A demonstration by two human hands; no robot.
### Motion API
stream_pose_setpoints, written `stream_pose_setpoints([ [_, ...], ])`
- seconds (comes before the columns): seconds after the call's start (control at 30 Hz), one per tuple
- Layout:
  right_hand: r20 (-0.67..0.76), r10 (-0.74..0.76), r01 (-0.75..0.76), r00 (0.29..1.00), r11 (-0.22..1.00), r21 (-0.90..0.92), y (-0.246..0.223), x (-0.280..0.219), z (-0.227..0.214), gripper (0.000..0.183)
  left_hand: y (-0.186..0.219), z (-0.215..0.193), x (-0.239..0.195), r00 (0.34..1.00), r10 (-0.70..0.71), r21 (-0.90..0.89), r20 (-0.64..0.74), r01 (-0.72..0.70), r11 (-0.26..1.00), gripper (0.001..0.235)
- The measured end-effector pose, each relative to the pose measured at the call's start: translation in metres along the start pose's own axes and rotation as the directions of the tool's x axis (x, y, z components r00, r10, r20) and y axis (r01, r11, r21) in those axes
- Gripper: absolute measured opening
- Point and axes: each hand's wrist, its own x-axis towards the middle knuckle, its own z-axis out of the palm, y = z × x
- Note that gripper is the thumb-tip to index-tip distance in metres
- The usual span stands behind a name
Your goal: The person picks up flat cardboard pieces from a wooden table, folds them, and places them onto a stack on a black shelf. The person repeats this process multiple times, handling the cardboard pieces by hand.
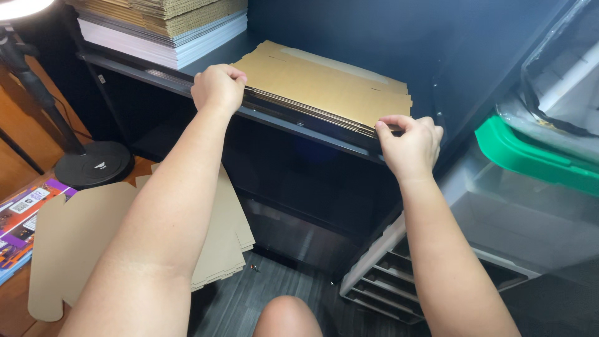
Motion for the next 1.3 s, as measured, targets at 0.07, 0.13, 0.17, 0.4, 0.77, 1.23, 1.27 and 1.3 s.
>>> stream_pose_setpoints([
  [0.07,-0.011,0.000,0.000,1.000,1.000,-0.011,-0.002,-0.003,0.000,0.012,0.000,-0.001,-0.004,1.000,0.003,0.002,0.004,-0.003,1.000,0.013],
  [0.13,-0.022,0.001,-0.002,1.000,1.000,-0.022,-0.004,-0.006,-0.001,0.012,0.000,0.000,-0.005,1.000,0.007,0.006,0.008,-0.007,1.000,0.014],
  [0.17,-0.022,0.011,-0.011,1.000,1.000,-0.026,-0.006,-0.007,-0.002,0.011,-0.002,0.002,-0.005,1.000,0.005,-0.006,-0.010,-0.006,1.000,0.013],
  [0.4,-0.024,0.020,-0.022,1.000,0.997,-0.069,-0.012,-0.011,-0.007,0.012,-0.002,0.006,-0.006,1.000,-0.011,0.005,-0.019,0.011,1.000,0.012],
  [0.77,-0.470,-0.396,0.488,0.788,0.868,0.087,-0.014,-0.020,-0.008,0.038,-0.049,-0.017,-0.026,0.982,-0.074,-0.135,-0.176,0.051,0.990,0.036],
  [1.23,-0.401,-0.445,0.597,0.800,0.653,0.466,-0.060,-0.128,0.102,0.020,-0.307,-0.028,-0.236,0.957,-0.062,0.190,-0.283,0.120,0.974,0.014],
  [1.27,-0.352,-0.449,0.570,0.821,0.647,0.506,-0.064,-0.143,0.116,0.020,-0.319,-0.028,-0.251,0.963,-0.080,0.220,-0.256,0.138,0.966,0.013],
  [1.3,-0.300,-0.454,0.542,0.839,0.641,0.544,-0.069,-0.157,0.130,0.022,-0.331,-0.028,-0.266,0.968,-0.100,0.249,-0.229,0.157,0.956,0.012],
])
